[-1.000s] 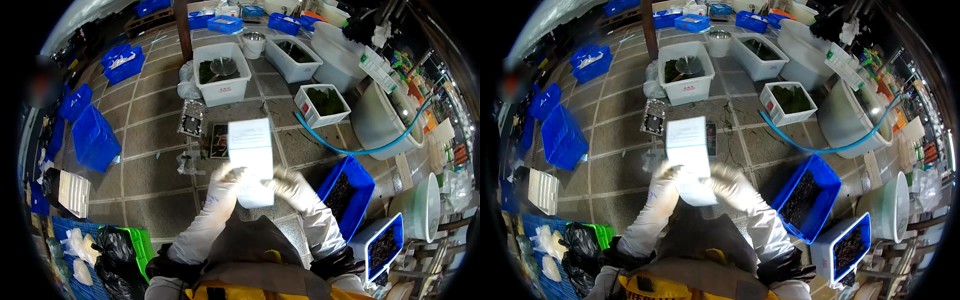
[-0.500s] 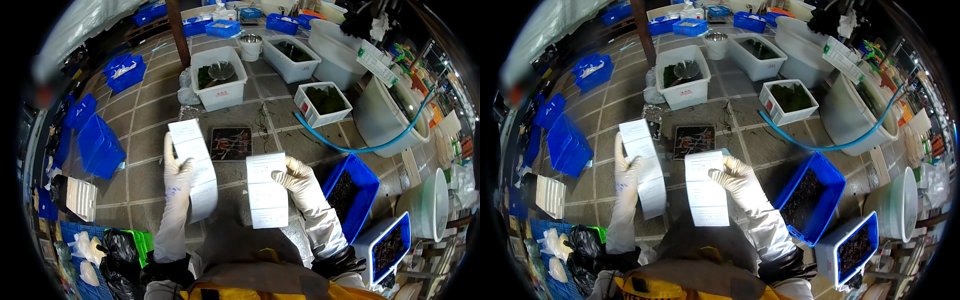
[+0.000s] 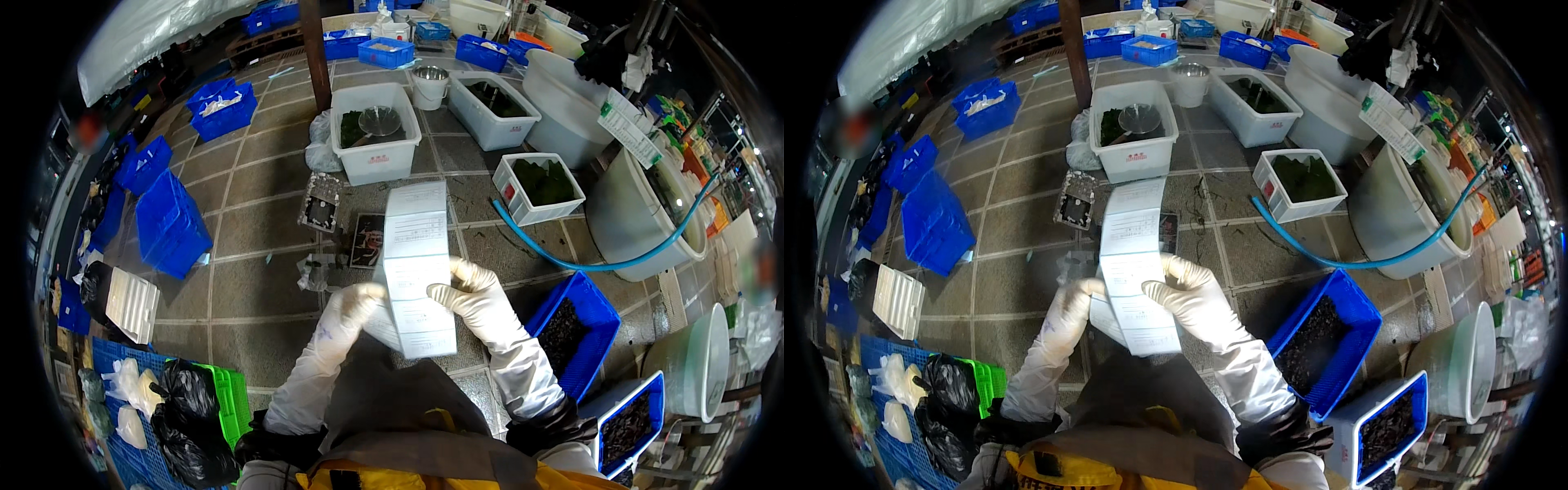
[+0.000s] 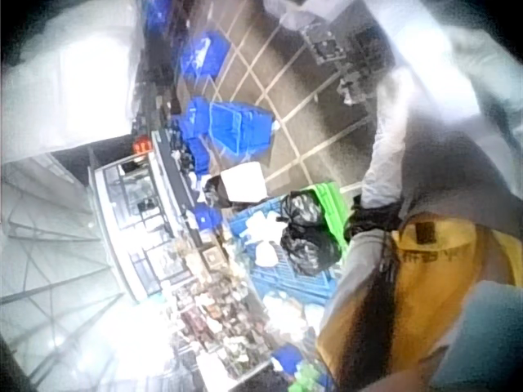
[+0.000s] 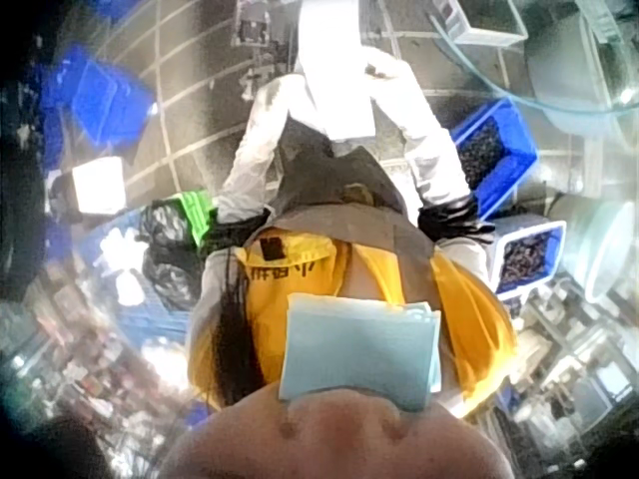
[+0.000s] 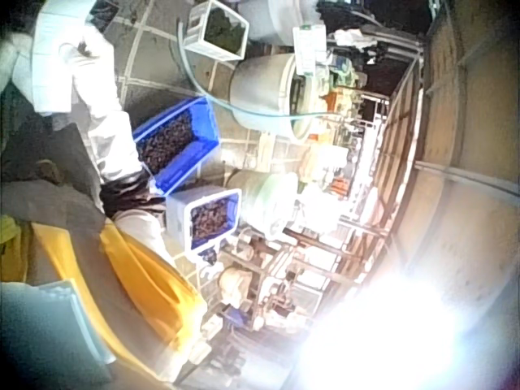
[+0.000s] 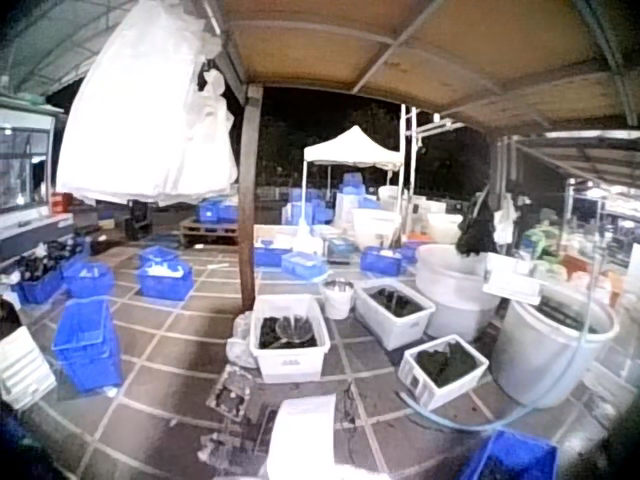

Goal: The person packs individually wrapped food items from a green basket into plastic bags and places them into a blue crate. The person then walks to a table and sorts through a stack of papers.

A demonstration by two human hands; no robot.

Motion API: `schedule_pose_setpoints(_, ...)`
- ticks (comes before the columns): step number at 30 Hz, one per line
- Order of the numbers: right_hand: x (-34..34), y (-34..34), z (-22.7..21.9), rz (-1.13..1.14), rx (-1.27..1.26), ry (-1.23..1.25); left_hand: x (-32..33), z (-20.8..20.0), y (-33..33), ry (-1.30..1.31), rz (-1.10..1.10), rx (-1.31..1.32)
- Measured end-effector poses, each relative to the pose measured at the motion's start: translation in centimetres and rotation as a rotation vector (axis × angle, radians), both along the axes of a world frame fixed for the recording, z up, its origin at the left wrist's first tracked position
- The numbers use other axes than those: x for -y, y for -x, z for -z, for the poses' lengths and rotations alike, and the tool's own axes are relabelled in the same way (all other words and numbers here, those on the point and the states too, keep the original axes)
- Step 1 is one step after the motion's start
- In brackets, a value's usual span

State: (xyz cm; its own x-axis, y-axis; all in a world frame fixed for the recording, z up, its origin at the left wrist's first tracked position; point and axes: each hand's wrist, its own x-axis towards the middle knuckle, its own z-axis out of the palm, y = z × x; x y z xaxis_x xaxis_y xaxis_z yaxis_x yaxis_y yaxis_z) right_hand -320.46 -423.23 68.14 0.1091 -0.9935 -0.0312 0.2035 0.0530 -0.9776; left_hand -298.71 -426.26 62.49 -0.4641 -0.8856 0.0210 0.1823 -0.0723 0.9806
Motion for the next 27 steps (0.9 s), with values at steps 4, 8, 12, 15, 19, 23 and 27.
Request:
schedule_pose_setpoints(4,0.2,-0.4,0.5,0.027,-0.125,-0.042,-0.6,-0.5,1.2,0.108,-0.05,0.213)
schedule_pose_setpoints(8,0.0,-0.6,1.2,0.153,-0.094,0.053,-0.7,-1.7,1.9,-0.013,-0.058,0.181)
schedule_pose_setpoints(12,-0.2,-0.3,1.9,0.147,-0.051,0.115,-0.7,-1.6,1.8,-0.105,0.017,0.225)
schedule_pose_setpoints(15,-0.4,-0.4,1.7,0.139,0.019,0.119,-0.7,-1.8,1.9,-0.091,-0.081,0.188)
schedule_pose_setpoints(19,-0.6,-0.3,1.6,0.154,0.037,0.126,-0.6,-0.6,1.8,-0.091,-0.137,0.184)
schedule_pose_setpoints(23,-0.6,0.0,2.2,0.117,0.033,0.174,-0.9,-1.2,2.1,-0.277,-0.203,0.049)
schedule_pose_setpoints(27,-0.5,-0.3,1.6,0.078,0.004,0.167,-1.5,-1.0,1.8,-0.07,-0.141,0.073)
